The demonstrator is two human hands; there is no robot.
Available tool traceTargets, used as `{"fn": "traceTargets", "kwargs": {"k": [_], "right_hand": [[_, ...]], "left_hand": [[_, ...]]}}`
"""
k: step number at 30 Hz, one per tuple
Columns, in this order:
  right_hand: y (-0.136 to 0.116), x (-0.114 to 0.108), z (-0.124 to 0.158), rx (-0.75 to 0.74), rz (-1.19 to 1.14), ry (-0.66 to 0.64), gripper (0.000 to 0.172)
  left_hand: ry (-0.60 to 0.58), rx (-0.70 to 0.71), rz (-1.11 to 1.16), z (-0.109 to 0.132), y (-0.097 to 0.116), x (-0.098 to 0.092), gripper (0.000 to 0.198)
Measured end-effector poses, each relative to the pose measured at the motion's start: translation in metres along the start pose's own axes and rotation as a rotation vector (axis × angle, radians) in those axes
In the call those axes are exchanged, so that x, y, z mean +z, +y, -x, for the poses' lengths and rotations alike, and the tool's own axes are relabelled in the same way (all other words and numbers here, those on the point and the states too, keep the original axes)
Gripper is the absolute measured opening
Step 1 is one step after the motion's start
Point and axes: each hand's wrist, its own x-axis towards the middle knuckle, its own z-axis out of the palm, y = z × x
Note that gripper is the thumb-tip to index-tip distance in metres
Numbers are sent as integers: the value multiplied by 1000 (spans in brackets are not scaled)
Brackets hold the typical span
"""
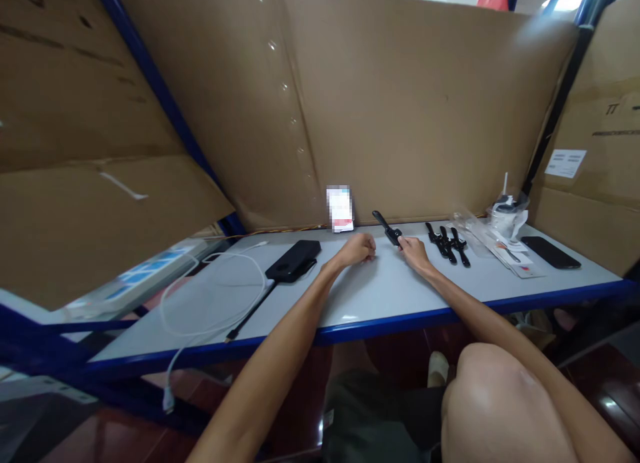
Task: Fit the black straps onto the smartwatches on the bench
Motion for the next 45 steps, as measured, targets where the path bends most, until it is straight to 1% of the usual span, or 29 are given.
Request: {"fn": "traceTargets", "kwargs": {"k": [2, 4, 6, 8, 11, 14, 17, 21, 23, 26, 29, 32, 34, 36, 38, 40, 42, 45], "right_hand": [[1, 0, -1, 3, 0, -6, 43], [3, 0, -2, 2, -2, -8, 43], [4, 0, -3, -1, 2, -4, 44], [5, 0, -4, -7, 12, 2, 45], [6, -1, -4, -16, 27, 3, 45], [7, -1, -5, -30, 39, 2, 45], [8, 0, -5, -32, 35, 7, 45], [7, 0, -5, -36, 32, 1, 43], [6, 0, -5, -35, 41, 4, 42], [4, 0, -4, -24, 43, 10, 42], [5, 1, -3, -27, 32, 12, 43], [6, 2, -4, -39, 20, 9, 43], [7, 2, -4, -44, 17, 8, 42], [6, 2, -4, -48, 14, 7, 42], [6, 2, -4, -50, 15, 2, 42], [5, 1, -3, -43, 25, -1, 42], [5, 1, -3, -31, 42, 6, 43], [7, 1, -4, -39, 53, 11, 44]], "left_hand": [[51, 21, 135, -3, 1, 5, 10], [67, -31, 171, -7, -2, 8, 9], [67, -99, 170, -10, -8, 9, 4], [70, -135, 217, -13, -14, 7, 6], [67, -133, 352, -15, -19, 3, 5], [107, -95, 374, -18, -21, 3, 10], [145, -77, 307, -21, -22, 6, 9], [137, -75, 177, -20, -21, 8, 15], [130, -31, 27, -17, -19, 7, 18], [129, 85, -226, -13, -17, 6, 22], [125, 160, -381, -10, -14, 6, 31], [83, 144, -386, -10, -14, 4, 35], [50, 143, -359, -10, -14, 4, 29], [21, 165, -391, -9, -13, 4, 20], [1, 180, -499, -7, -10, 7, 17], [-8, 157, -634, -3, -5, 12, 21], [15, 108, -753, 2, 1, 18, 25], [35, 91, -851, 7, 8, 25, 27]]}}
